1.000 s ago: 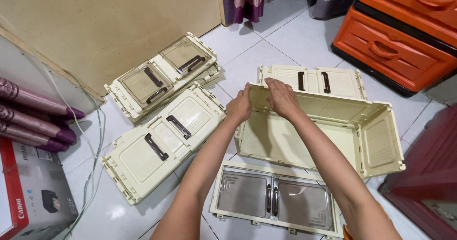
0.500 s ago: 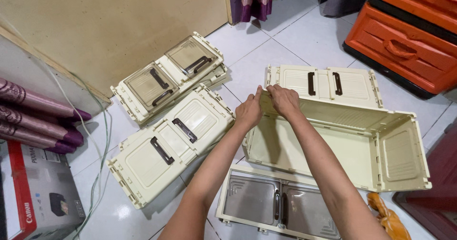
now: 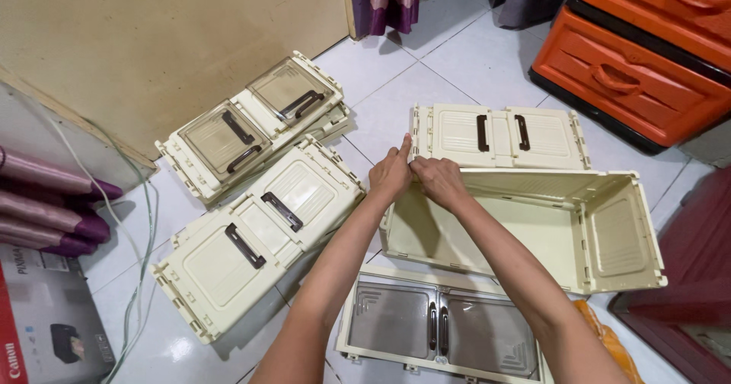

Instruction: The person assembles a beige plastic storage box by inserting side panels and securing them with latches, then folds the box flat and wipes its surface with an orange cloth. The person handles multiple similar boxes on a tiled floor.

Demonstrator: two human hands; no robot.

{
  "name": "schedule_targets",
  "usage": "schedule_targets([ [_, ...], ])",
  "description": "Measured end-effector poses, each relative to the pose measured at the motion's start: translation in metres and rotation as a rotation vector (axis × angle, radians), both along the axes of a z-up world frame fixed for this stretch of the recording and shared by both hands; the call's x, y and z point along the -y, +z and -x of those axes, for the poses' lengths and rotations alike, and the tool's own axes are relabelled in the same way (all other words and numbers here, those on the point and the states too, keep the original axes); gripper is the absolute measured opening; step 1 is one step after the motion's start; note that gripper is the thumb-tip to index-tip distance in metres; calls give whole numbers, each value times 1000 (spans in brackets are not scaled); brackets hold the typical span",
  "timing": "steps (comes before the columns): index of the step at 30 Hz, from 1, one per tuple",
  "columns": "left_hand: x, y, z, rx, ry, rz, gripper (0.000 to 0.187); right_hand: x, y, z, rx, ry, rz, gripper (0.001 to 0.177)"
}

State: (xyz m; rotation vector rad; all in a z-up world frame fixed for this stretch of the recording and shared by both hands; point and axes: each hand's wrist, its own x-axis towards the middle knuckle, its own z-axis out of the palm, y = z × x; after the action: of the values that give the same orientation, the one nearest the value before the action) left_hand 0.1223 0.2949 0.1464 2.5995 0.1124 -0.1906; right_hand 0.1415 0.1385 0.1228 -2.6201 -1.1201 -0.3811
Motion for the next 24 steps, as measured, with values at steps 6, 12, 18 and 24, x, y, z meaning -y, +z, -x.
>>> schedule_targets([
  [6, -8, 5, 4, -9, 34, -13, 83, 14, -5, 28, -6, 81, 144, 42],
  [12, -27, 2, 7, 0, 86, -46, 83, 57, 19, 11, -166, -184, 303, 75],
  [18, -17, 8, 15, 49, 61, -116, 70, 165, 45, -11, -238, -532, 370, 69],
  [24, 29, 36, 19, 397, -51, -236, 72, 302, 50, 1, -111, -776, 118, 73],
])
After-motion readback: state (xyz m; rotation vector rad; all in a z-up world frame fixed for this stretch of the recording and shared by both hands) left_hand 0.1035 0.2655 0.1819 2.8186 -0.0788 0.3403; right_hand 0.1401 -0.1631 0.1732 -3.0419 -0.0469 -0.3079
